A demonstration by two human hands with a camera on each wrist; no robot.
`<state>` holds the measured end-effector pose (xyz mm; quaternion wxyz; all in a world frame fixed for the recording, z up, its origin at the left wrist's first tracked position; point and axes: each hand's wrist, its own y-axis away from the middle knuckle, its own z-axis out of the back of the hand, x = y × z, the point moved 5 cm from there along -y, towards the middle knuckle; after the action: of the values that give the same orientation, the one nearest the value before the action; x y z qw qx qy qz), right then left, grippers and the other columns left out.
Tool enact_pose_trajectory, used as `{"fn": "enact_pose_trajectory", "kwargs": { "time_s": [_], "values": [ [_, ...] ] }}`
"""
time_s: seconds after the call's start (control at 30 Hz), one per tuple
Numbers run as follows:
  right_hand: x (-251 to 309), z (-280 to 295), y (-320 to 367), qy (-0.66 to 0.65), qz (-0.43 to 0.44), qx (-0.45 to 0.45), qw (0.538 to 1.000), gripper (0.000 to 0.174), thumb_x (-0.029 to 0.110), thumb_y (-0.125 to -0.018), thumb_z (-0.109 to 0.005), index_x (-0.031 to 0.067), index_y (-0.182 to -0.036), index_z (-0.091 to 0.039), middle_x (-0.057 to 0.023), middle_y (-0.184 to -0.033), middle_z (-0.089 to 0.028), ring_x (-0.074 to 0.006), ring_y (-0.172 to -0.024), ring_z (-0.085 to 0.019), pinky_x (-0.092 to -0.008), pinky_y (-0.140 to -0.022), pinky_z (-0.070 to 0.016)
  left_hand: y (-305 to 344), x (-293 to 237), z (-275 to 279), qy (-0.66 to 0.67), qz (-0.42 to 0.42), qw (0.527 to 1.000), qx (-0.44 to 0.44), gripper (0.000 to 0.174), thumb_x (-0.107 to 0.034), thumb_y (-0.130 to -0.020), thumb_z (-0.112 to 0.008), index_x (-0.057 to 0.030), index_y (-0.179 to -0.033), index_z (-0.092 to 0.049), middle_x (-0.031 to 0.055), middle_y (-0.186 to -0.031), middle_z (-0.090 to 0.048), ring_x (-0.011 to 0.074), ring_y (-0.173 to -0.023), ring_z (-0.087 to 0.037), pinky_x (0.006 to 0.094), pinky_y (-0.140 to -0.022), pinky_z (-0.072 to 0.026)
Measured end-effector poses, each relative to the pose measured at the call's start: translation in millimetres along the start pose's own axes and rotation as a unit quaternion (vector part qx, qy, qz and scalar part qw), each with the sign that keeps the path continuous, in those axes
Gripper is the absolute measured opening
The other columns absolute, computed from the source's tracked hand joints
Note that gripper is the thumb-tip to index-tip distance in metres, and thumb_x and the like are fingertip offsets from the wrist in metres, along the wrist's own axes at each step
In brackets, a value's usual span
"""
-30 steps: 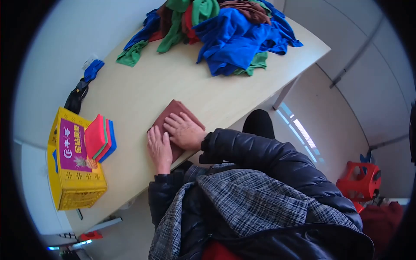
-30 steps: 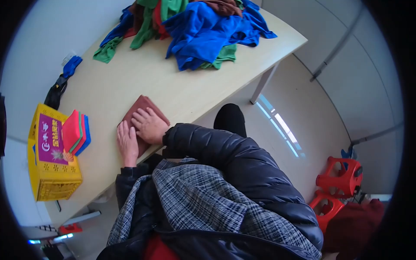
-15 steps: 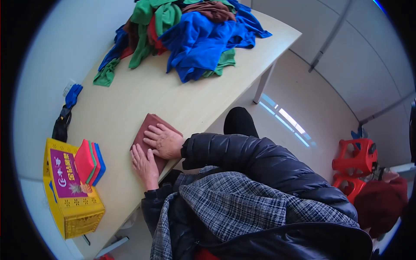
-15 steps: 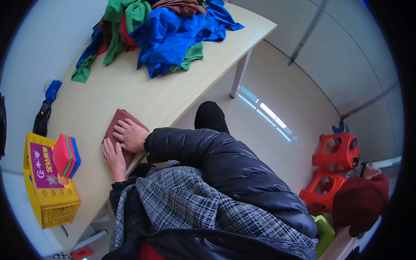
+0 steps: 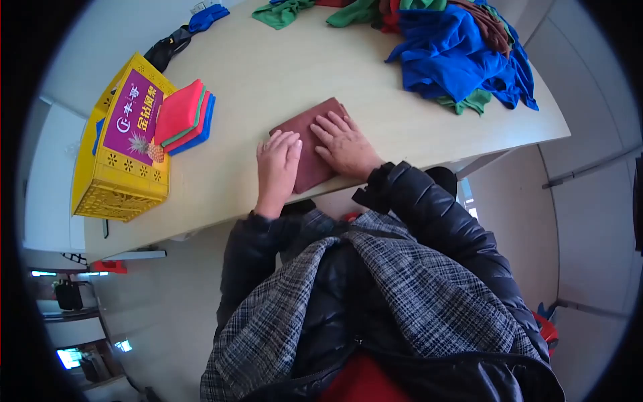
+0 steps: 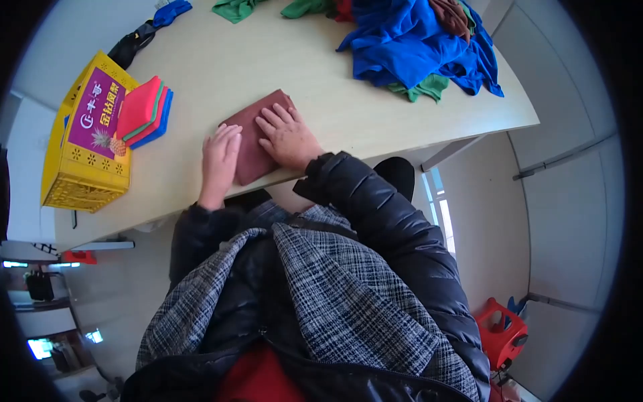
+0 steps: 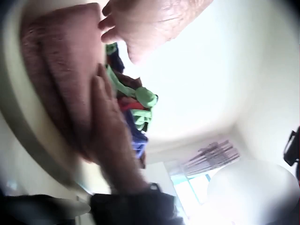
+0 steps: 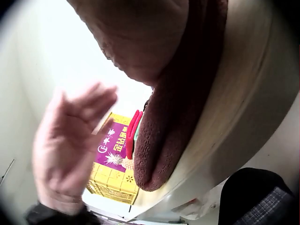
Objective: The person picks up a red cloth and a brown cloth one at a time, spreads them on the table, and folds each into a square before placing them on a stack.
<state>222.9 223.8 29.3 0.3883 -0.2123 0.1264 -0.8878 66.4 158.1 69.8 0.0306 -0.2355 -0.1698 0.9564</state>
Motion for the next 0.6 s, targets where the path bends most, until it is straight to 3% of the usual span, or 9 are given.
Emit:
{"fn": "enact_pose_trajectory", "kwargs": {
  "time_s": [0.07,0.1,0.13,0.2,0.27,0.3,0.4,0.53,0.6],
  "values": [
    [1.2,2.7,-0.9,0.022,0.001,0.013,1.000,0.054,0.036,-0.099,-0.051,0.0084,-0.145,-0.049,-0.0132,-0.153,-0.044,-0.0342,-0.146,-0.032,-0.0490,-0.122,-0.0210,-7.6,-56.0,53.5,0.303,-0.003,0.952,0.034,0.041,-0.026,-0.107,-0.040,0.0019,-0.128,-0.061,0.0161,-0.125,-0.066,0.0275,-0.125,-0.059,0.0389,-0.112,-0.0375],
    [3.4,1.8,0.3,0.035,0.002,0.029,0.999,0.054,0.038,-0.100,-0.050,0.0086,-0.146,-0.049,-0.0128,-0.154,-0.043,-0.0339,-0.147,-0.032,-0.0489,-0.122,-0.0209,-8.2,-96.5,87.0,0.434,0.013,0.899,0.059,0.039,-0.023,-0.107,-0.039,0.0044,-0.123,-0.062,0.0172,-0.119,-0.069,0.0266,-0.120,-0.062,0.0359,-0.110,-0.0402],
    [2.0,2.3,-2.0,0.050,0.005,0.042,0.998,0.055,0.039,-0.100,-0.049,0.0088,-0.146,-0.048,-0.0123,-0.155,-0.042,-0.0337,-0.147,-0.031,-0.0488,-0.122,-0.0208,-6.4,-130.5,116.5,0.566,0.026,0.821,0.074,0.039,-0.022,-0.107,-0.037,0.0055,-0.116,-0.063,0.0203,-0.118,-0.067,0.0278,-0.118,-0.062,0.0383,-0.109,-0.0404],
    [-0.1,2.8,-4.2,0.059,0.002,0.034,0.998,0.055,0.039,-0.101,-0.048,0.0088,-0.147,-0.048,-0.0123,-0.155,-0.042,-0.0335,-0.147,-0.031,-0.0486,-0.122,-0.0201,4.8,-197.9,158.4,0.674,-0.045,0.726,0.129,0.050,-0.036,-0.106,-0.034,0.0047,-0.107,-0.062,0.0257,-0.111,-0.067,0.0336,-0.105,-0.064,0.0465,-0.104,-0.0431],
    [1.0,-3.5,0.0,0.034,0.001,0.032,0.999,0.055,0.039,-0.101,-0.047,0.0089,-0.148,-0.047,-0.0122,-0.156,-0.041,-0.0330,-0.148,-0.030,-0.0482,-0.123,-0.0187,3.4,-245.0,159.9,0.711,-0.311,0.492,0.394,0.067,-0.049,-0.105,-0.037,0.0094,-0.135,-0.052,0.0250,-0.104,-0.067,0.0344,-0.092,-0.066,0.0442,-0.091,-0.0514],
    [0.0,-0.6,0.6,0.040,0.003,0.039,0.998,0.055,0.039,-0.101,-0.047,0.0089,-0.148,-0.047,-0.0122,-0.156,-0.041,-0.0330,-0.148,-0.030,-0.0482,-0.123,-0.0187,0.0,-244.0,162.7,0.716,-0.314,0.489,0.388,0.067,-0.049,-0.105,-0.037,0.0094,-0.135,-0.052,0.0250,-0.104,-0.067,0.0344,-0.092,-0.066,0.0442,-0.091,-0.0514],
    [3.9,5.1,0.8,0.019,-0.008,0.045,0.999,0.054,0.036,-0.102,-0.048,0.0098,-0.149,-0.045,-0.0123,-0.157,-0.040,-0.0326,-0.148,-0.030,-0.0473,-0.123,-0.0182,9.4,-263.4,149.0,0.680,-0.194,0.525,0.473,0.059,-0.047,-0.105,-0.042,0.0057,-0.128,-0.056,0.0224,-0.106,-0.065,0.0306,-0.097,-0.064,0.0397,-0.092,-0.0501],
    [4.8,0.9,-1.3,0.048,-0.002,0.036,0.998,0.054,0.036,-0.102,-0.047,0.0101,-0.149,-0.045,-0.0120,-0.157,-0.040,-0.0319,-0.148,-0.030,-0.0467,-0.123,-0.0191,27.7,-273.0,163.7,0.613,0.000,0.580,0.536,0.049,-0.044,-0.104,-0.048,0.0009,-0.120,-0.061,0.0190,-0.108,-0.063,0.0254,-0.103,-0.062,0.0338,-0.093,-0.0484],
    [9.3,-1.7,-0.6,0.045,0.012,0.049,0.998,0.054,0.036,-0.102,-0.048,0.0102,-0.149,-0.045,-0.0118,-0.157,-0.040,-0.0316,-0.148,-0.030,-0.0466,-0.123,-0.0194,45.0,-279.0,177.7,0.576,0.101,0.582,0.565,0.045,-0.043,-0.104,-0.051,-0.0016,-0.115,-0.064,0.0173,-0.109,-0.062,0.0229,-0.107,-0.061,0.0309,-0.094,-0.0475]
  ]
}}
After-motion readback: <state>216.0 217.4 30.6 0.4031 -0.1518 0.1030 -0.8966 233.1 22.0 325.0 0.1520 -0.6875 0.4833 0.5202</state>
